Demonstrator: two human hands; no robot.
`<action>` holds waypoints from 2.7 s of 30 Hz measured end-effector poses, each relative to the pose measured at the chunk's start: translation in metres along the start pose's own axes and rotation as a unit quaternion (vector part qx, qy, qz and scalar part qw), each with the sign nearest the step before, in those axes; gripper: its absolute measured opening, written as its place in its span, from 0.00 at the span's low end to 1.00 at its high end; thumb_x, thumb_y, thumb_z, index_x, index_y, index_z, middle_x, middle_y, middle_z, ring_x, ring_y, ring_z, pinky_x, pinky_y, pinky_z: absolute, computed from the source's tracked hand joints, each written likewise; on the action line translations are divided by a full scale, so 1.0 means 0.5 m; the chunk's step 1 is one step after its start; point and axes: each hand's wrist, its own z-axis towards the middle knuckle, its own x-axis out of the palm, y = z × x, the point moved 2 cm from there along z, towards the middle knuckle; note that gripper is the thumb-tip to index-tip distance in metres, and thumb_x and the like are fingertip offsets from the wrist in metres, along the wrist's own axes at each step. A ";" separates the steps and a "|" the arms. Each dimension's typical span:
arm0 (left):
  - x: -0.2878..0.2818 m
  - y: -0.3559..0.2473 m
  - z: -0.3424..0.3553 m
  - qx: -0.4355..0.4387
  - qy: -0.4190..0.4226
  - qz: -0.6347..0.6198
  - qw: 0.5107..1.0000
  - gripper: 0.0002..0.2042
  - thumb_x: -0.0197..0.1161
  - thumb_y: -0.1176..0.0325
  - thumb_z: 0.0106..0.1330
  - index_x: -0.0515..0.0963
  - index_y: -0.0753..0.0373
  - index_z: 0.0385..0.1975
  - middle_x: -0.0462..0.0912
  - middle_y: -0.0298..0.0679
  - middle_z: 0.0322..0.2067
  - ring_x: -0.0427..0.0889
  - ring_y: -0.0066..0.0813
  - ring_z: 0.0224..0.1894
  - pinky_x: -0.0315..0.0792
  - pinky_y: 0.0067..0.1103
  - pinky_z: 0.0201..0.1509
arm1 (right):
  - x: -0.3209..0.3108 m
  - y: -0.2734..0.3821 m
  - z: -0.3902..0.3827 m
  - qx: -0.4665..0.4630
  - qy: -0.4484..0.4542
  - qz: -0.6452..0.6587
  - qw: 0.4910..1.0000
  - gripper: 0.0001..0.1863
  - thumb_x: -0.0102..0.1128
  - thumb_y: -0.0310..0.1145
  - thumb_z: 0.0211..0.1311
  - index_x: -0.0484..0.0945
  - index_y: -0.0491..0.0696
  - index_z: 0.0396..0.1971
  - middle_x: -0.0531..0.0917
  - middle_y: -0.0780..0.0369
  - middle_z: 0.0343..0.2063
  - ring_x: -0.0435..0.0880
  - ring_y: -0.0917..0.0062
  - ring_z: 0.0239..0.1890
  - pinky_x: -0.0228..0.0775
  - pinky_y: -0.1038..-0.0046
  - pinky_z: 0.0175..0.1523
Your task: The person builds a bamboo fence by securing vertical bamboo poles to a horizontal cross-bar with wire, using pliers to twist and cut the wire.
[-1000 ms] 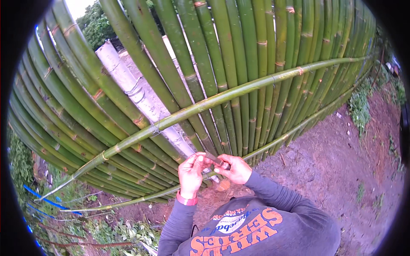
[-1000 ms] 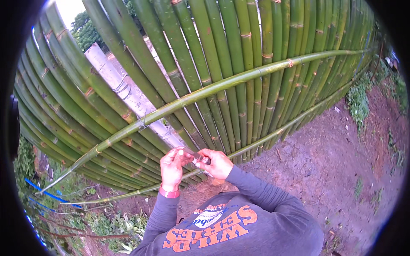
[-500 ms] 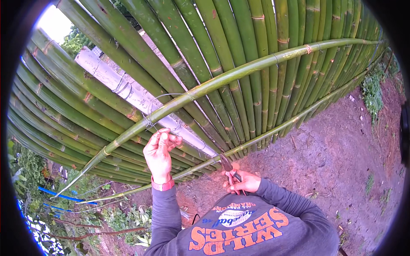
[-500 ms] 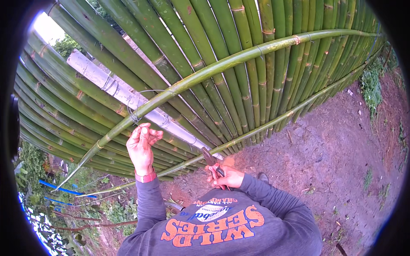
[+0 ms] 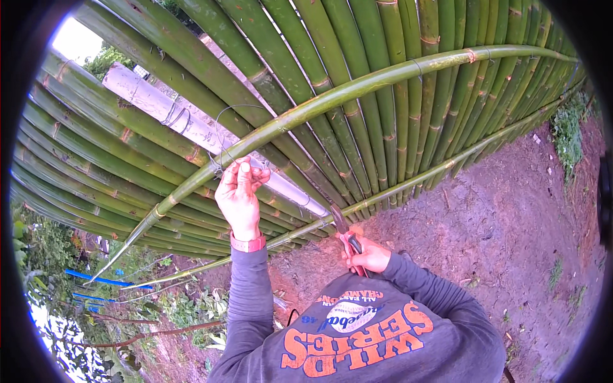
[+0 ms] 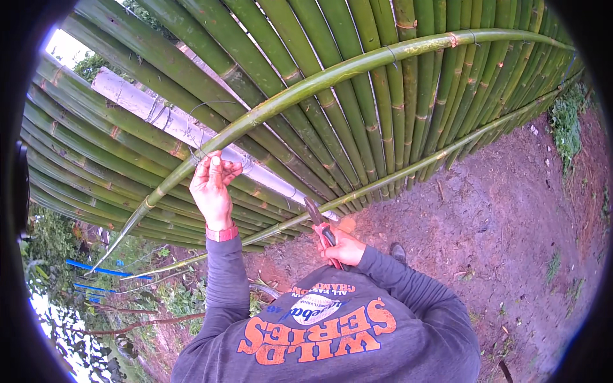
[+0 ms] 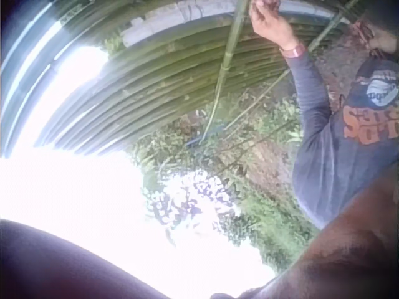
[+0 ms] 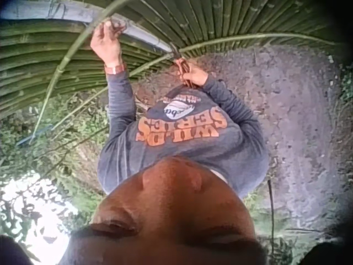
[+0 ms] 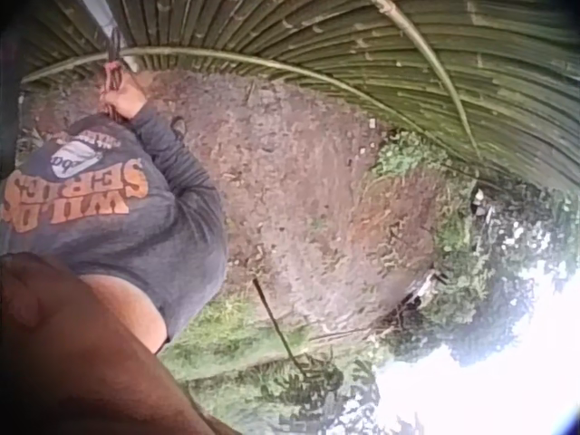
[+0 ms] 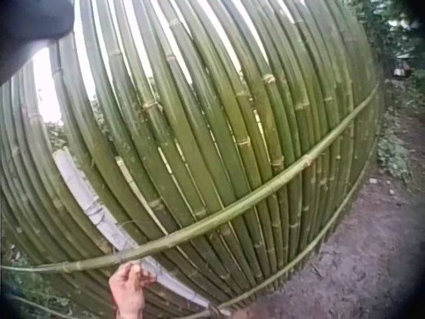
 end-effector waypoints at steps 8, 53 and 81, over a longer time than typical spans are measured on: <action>-0.009 0.020 -0.062 0.013 0.003 0.014 1.000 0.09 0.56 0.71 0.73 0.77 0.67 0.47 0.72 0.30 0.24 0.67 0.16 0.22 0.68 0.16 0.27 | -0.035 0.030 0.068 -0.054 -0.094 -0.040 0.993 0.27 0.54 0.25 0.53 0.62 0.47 0.55 0.74 0.66 0.25 0.73 0.82 0.21 0.67 0.75 0.23; -0.003 0.220 0.107 -0.116 -0.040 0.291 0.949 0.31 0.72 0.62 0.49 0.75 0.73 0.53 0.83 0.55 0.47 0.83 0.45 0.51 0.73 0.30 0.59 | -0.042 0.034 -0.012 -0.022 -0.158 0.054 0.986 0.27 0.57 0.23 0.55 0.65 0.47 0.57 0.74 0.63 0.28 0.76 0.74 0.24 0.72 0.69 0.29; -0.073 -0.175 0.044 0.157 -0.102 -0.007 0.982 0.09 0.51 0.70 0.76 0.78 0.66 0.45 0.64 0.19 0.21 0.57 0.04 0.20 0.51 0.09 0.22 | -0.030 0.065 -0.010 -0.061 -0.137 -0.059 0.987 0.26 0.56 0.24 0.60 0.65 0.42 0.60 0.74 0.65 0.23 0.75 0.79 0.21 0.70 0.75 0.28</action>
